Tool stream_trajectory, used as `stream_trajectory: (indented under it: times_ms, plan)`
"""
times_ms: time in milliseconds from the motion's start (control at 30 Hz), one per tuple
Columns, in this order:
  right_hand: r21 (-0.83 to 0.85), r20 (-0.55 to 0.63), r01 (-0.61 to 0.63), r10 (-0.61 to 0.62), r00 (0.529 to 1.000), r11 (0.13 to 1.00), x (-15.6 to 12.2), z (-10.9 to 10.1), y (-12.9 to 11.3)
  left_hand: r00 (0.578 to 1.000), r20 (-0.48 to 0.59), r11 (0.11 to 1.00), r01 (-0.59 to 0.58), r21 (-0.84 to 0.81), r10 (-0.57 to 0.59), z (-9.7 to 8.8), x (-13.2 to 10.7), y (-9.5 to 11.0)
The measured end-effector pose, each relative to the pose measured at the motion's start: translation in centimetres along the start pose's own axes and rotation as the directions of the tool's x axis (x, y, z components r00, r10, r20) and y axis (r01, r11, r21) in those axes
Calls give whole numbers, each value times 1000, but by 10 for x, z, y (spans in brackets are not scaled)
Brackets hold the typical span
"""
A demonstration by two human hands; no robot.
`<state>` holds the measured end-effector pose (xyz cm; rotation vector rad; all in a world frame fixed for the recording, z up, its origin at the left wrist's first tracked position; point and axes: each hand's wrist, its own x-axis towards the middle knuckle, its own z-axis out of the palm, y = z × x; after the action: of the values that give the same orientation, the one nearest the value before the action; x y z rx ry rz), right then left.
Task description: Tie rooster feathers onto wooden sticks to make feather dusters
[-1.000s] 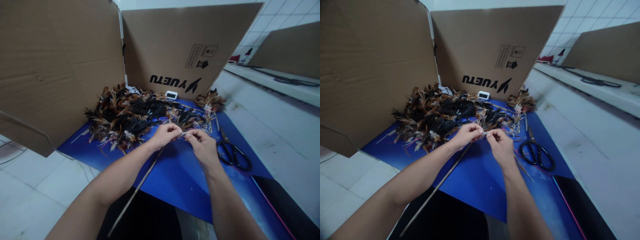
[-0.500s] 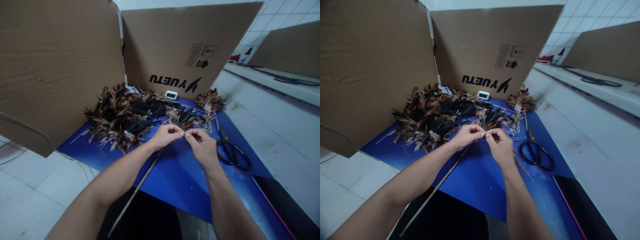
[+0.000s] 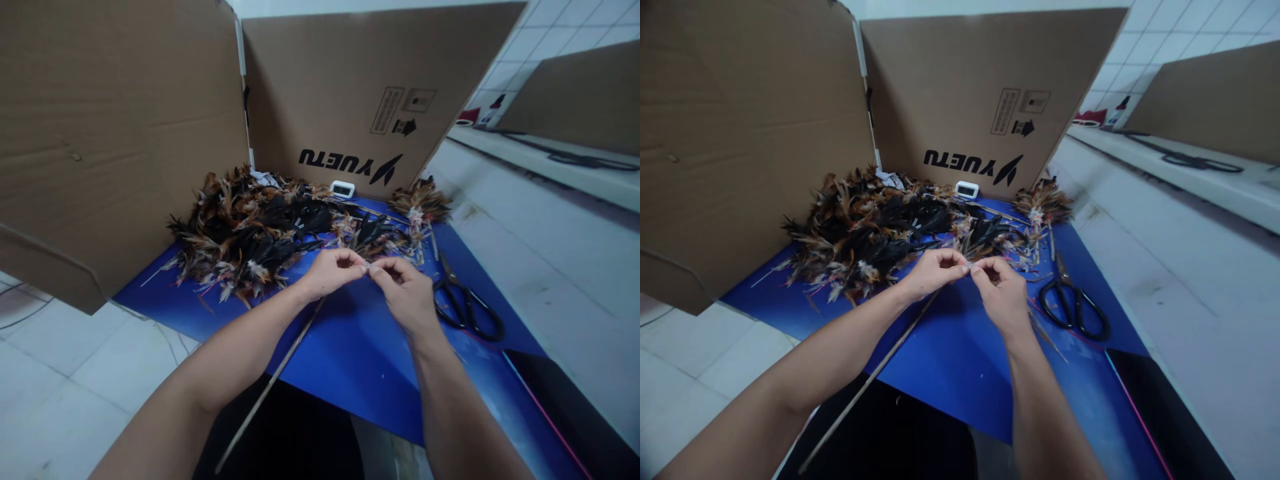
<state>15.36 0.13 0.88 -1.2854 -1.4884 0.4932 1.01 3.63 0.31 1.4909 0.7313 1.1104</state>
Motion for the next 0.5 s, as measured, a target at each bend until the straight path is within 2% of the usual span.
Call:
stream_trajectory:
  times_ms: [367, 500]
  plan:
    - [184, 28, -94, 91, 995, 978, 1, 2, 5, 1000, 19, 1000, 10, -25, -10, 0, -1, 3]
    - [199, 12, -111, 110, 994, 974, 1, 2, 7, 1000, 9, 999, 18, -32, -18, 0, -1, 3]
